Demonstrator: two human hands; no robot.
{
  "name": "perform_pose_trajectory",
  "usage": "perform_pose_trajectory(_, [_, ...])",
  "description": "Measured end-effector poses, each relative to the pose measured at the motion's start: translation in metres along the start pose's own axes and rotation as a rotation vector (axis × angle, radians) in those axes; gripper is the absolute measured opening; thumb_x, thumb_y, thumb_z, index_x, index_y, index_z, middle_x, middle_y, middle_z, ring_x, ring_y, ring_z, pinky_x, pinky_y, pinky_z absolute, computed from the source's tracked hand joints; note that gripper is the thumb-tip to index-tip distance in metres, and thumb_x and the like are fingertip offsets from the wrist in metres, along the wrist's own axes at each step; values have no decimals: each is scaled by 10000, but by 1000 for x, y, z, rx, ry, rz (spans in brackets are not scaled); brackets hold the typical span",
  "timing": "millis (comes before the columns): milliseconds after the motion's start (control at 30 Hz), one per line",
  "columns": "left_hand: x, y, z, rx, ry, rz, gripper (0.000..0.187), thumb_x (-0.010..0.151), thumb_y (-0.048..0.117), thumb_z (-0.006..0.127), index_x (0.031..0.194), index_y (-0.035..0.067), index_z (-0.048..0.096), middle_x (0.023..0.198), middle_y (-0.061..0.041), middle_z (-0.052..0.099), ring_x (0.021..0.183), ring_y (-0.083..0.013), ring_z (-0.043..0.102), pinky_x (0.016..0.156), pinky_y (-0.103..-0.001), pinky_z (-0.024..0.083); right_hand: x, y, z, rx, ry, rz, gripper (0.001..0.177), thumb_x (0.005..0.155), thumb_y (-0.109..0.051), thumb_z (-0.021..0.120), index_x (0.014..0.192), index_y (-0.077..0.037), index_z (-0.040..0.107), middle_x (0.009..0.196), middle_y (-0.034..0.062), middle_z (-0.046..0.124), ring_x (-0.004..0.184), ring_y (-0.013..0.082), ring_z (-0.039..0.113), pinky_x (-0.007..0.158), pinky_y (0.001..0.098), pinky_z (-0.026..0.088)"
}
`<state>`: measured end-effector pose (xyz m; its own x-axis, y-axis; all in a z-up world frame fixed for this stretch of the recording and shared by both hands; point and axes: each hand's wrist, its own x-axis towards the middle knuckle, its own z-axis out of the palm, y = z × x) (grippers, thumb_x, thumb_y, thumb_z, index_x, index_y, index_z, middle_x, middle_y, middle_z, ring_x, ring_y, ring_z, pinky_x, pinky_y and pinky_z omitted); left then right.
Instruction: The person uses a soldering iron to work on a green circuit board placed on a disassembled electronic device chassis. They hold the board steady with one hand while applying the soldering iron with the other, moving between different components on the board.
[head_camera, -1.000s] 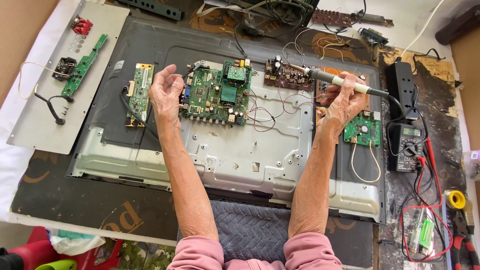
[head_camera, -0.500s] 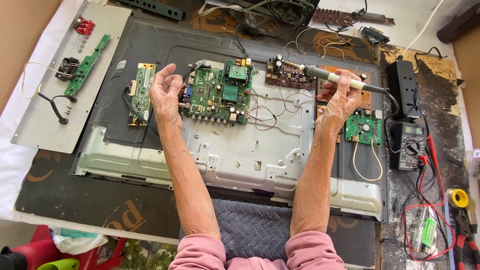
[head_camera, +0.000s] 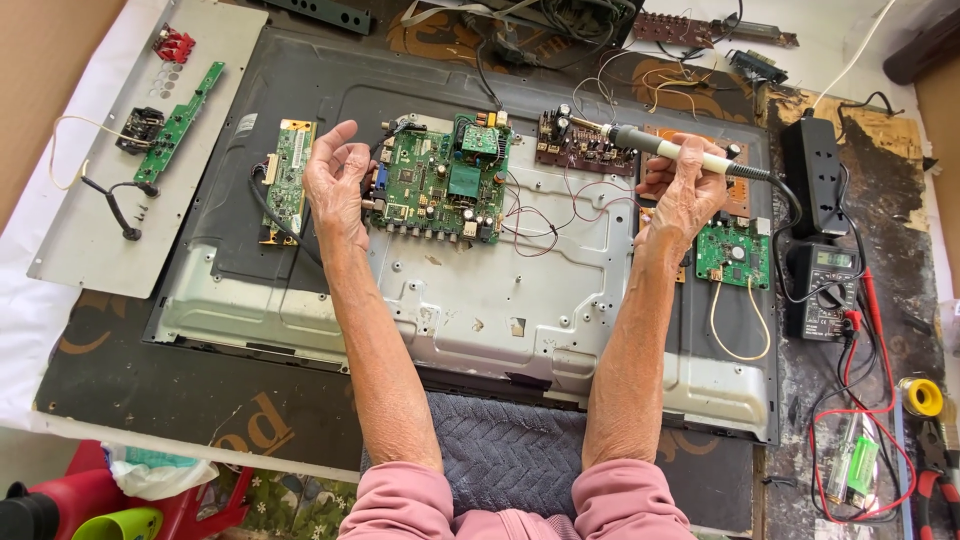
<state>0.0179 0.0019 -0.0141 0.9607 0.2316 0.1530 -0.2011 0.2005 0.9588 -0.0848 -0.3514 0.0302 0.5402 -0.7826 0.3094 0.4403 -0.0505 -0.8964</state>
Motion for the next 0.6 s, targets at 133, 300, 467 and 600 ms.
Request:
perform_pose_trajectory(133, [-1, 0, -1, 1, 2, -7, 281, 956, 155, 760, 1234, 138, 719, 964, -83, 687, 836, -112, 686, 805, -258, 659, -2, -1, 0, 4, 20, 2, 258, 1050, -307, 639, 1046, -53, 688, 679, 147, 681, 529, 146, 648, 436, 254, 591])
perform_pose_trajectory(300, [0, -2, 0, -6, 15, -7, 280, 955, 153, 763, 1232, 141, 720, 966, -86, 692, 836, -116, 686, 803, -267, 661, 0, -1, 0, 12, 25, 14, 255, 1047, -305, 641, 1048, -54, 685, 672, 149, 676, 526, 152, 647, 425, 264, 593])
perform_pose_trajectory(467, [1, -3, -1, -15, 10, -12, 281, 953, 159, 767, 1230, 140, 720, 962, -77, 688, 833, -113, 691, 796, -256, 659, -1, -2, 1, 2, 23, 25, 243, 1049, -296, 635, 1046, -58, 687, 672, 143, 677, 527, 147, 650, 420, 261, 593])
perform_pose_trajectory(600, [-1, -3, -1, -16, 11, -3, 278, 954, 150, 764, 1227, 133, 720, 961, -80, 688, 830, -112, 688, 798, -257, 658, 0, 1, 0, 7, 21, 7, 251, 1049, -297, 644, 1040, -50, 691, 663, 156, 671, 510, 156, 642, 411, 270, 588])
